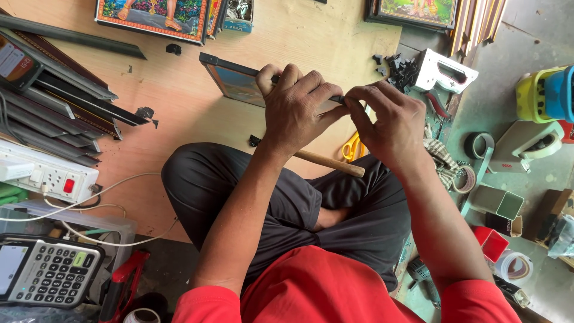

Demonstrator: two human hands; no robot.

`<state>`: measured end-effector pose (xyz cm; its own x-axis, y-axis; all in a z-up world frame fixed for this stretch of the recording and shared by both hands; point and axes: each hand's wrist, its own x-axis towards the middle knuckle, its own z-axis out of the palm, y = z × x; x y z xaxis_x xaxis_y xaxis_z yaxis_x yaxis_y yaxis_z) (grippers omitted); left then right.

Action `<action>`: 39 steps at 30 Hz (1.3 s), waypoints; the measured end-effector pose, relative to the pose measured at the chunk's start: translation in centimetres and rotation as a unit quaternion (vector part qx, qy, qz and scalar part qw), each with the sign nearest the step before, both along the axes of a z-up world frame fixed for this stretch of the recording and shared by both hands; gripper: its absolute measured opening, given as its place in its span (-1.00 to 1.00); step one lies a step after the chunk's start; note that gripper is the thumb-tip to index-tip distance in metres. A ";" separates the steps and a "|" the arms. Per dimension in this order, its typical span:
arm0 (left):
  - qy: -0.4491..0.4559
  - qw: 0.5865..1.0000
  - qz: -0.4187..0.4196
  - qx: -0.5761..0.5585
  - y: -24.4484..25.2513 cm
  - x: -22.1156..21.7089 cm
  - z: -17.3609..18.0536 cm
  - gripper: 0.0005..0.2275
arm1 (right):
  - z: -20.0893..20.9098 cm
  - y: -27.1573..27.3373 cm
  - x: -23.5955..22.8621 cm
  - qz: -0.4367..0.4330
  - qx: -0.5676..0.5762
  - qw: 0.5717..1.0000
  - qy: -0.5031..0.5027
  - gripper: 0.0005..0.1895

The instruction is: The recorder is framing various pictures by assembling glass panes, religious artwork, and backing boards using tools.

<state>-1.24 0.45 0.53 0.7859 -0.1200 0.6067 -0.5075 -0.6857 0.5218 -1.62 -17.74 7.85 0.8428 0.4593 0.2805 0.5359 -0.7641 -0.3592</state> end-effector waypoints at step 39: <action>0.141 0.990 -0.024 -0.020 0.1 -0.2 3.3 -0.90 | -8.2 -8.2 -8.8 -0.228 -0.143 0.910 0.317 -0.69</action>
